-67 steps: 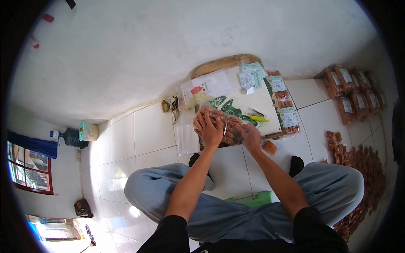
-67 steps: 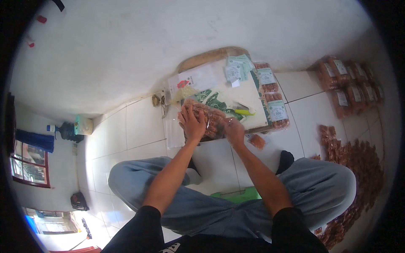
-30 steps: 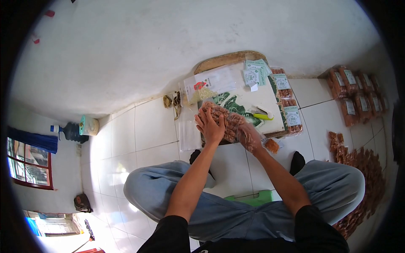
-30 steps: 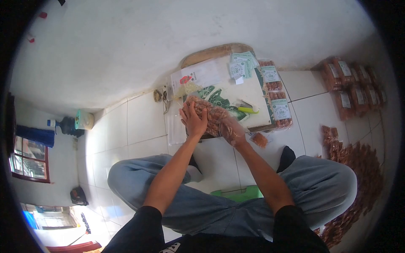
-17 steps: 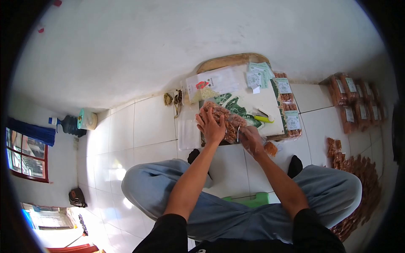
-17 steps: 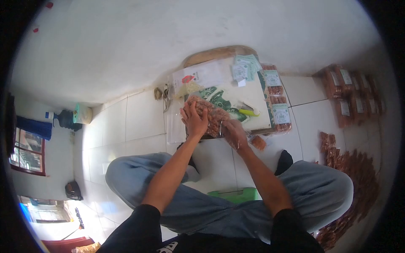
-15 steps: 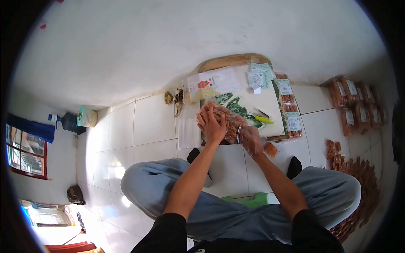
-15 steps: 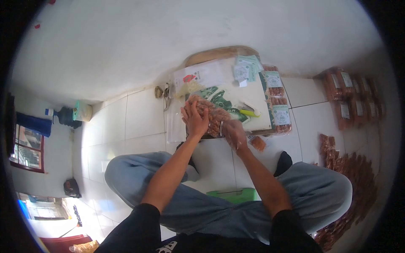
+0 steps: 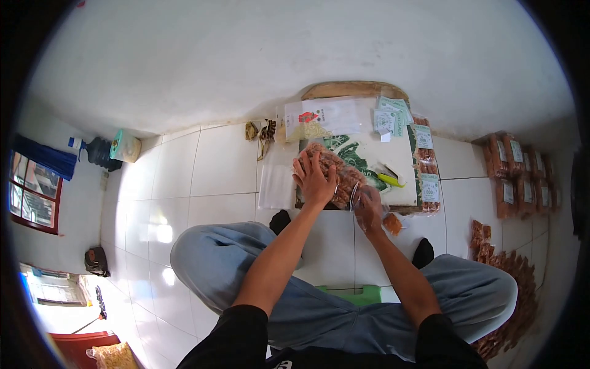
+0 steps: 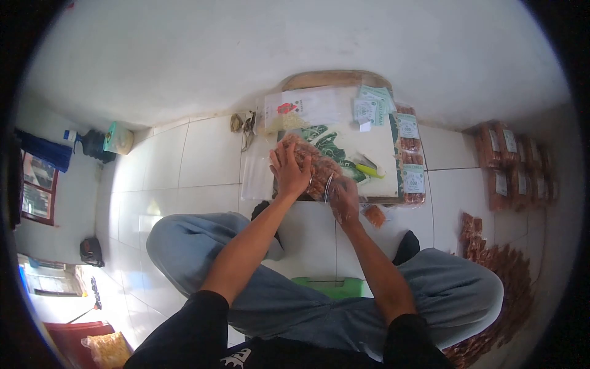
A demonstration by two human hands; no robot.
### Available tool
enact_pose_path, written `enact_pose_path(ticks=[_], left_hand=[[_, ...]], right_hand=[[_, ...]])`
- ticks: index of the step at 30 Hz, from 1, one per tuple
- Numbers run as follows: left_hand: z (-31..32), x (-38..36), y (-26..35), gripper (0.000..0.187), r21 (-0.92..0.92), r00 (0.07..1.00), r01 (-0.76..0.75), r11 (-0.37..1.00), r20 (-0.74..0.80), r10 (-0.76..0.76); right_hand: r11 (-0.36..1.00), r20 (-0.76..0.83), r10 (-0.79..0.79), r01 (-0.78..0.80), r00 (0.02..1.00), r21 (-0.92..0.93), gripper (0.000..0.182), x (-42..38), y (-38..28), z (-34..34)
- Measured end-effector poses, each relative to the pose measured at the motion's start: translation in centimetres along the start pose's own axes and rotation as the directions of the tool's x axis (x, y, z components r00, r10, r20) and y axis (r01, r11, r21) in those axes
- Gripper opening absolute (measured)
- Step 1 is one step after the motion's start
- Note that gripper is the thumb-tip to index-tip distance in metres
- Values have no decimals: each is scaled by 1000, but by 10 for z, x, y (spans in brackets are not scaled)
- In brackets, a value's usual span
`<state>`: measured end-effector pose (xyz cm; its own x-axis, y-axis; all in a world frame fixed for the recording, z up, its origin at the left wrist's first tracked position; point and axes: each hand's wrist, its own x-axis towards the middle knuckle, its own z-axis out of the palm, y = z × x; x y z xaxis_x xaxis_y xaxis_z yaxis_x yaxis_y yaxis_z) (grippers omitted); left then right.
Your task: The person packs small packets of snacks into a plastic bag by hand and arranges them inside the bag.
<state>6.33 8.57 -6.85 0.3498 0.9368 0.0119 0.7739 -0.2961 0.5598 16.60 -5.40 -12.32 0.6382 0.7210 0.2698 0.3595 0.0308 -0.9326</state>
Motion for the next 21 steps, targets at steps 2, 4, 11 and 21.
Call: enact_pose_path(ticks=[2,4,11,21], left_hand=[[0,0,0,67,7,1000,-14,1000,-2,14],[0,-1,0,68,5,1000,-23,1000,-1,23],[1,0,0,67,18,999,-40,999,-16,40],[-8,-2,8,87,-24,999,29,999,42,-28]], right_hand=[[931,73,-209,222,975,-291,22,1,-2,-3],[895,53,-312,312,949,-317,26,1,0,-2],[799,92,-416,412,905,-439,35,7,-3,1],[885,-48,-317,277,947,-375,33,6,-16,-1]])
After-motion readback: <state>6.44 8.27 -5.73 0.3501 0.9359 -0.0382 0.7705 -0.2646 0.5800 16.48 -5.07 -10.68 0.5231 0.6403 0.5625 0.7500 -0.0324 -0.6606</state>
